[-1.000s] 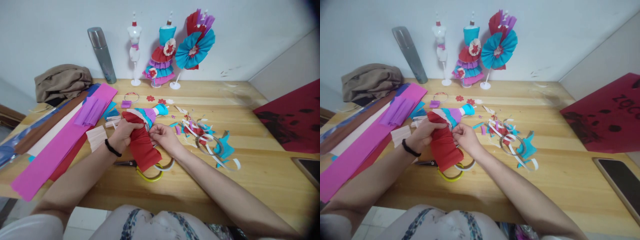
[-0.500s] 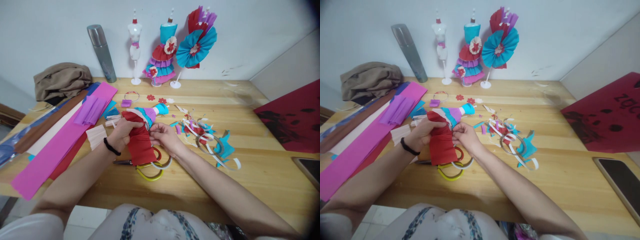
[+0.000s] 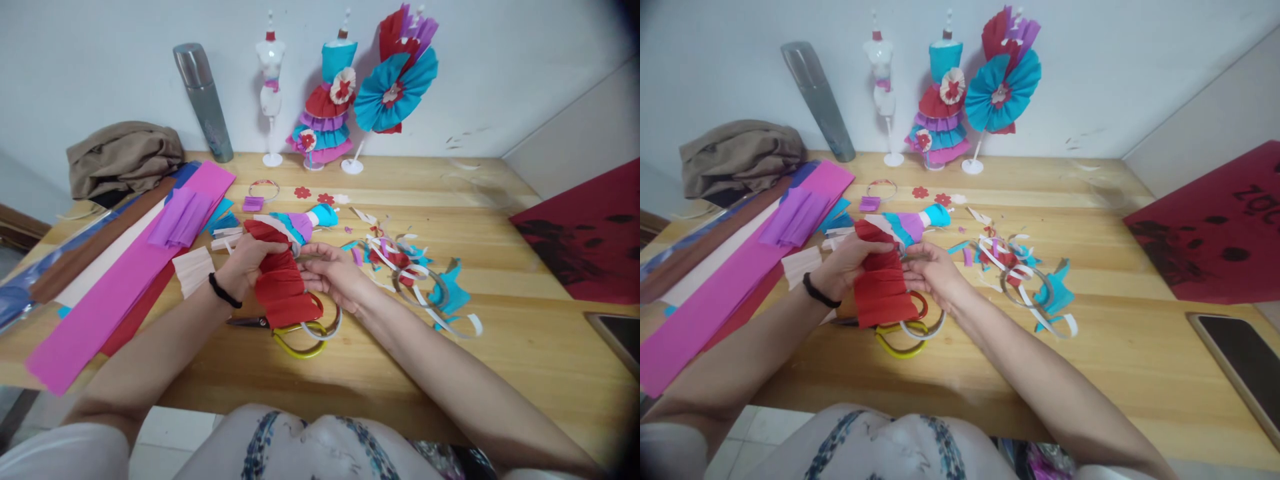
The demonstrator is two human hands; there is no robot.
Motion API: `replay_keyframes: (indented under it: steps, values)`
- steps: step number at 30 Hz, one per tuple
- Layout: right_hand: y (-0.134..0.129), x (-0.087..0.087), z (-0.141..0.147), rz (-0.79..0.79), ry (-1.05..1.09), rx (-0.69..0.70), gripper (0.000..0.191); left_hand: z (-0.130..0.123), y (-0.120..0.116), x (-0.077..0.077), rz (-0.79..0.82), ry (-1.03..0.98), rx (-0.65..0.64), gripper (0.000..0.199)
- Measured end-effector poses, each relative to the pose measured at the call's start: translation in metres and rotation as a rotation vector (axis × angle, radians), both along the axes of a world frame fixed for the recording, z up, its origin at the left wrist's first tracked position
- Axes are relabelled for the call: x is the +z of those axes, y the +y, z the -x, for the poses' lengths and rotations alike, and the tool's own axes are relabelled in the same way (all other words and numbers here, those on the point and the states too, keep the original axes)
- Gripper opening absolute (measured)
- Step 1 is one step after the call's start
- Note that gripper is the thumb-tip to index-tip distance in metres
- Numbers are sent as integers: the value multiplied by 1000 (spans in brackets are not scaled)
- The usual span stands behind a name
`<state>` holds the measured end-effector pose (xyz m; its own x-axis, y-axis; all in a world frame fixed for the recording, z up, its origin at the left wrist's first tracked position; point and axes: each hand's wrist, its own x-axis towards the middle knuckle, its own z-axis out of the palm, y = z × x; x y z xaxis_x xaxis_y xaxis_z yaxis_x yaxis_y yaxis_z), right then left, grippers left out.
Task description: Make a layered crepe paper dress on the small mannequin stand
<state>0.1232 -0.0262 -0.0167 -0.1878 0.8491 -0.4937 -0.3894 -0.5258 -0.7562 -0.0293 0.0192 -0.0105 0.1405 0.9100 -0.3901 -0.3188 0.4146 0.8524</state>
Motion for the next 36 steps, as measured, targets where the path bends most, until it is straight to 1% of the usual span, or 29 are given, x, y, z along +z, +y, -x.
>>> replay_keyframes:
  steps: [5,10,19,25,30,33,36]
  values:
    - [-3,3,3,3,-13,-1,34,-2,-1,3,-1,-12,8,32]
    - [-7,5,5,-61,-19,10,36,-1,-3,5,33,-10,-14,32]
    - [-11,5,9,-153,-95,9,36,-2,-3,6,82,-5,-27,28]
    - [-12,8,11,-208,-126,13,36,-2,-4,8,79,-20,-16,28]
    - [-8,2,9,-251,-232,2,35,-1,-3,6,98,-27,-40,26]
    - [-7,-3,7,-270,-293,14,34,-3,-2,8,98,-22,-23,26]
    - [-7,-5,6,-274,-308,22,30,-4,-3,10,119,-22,-8,25]
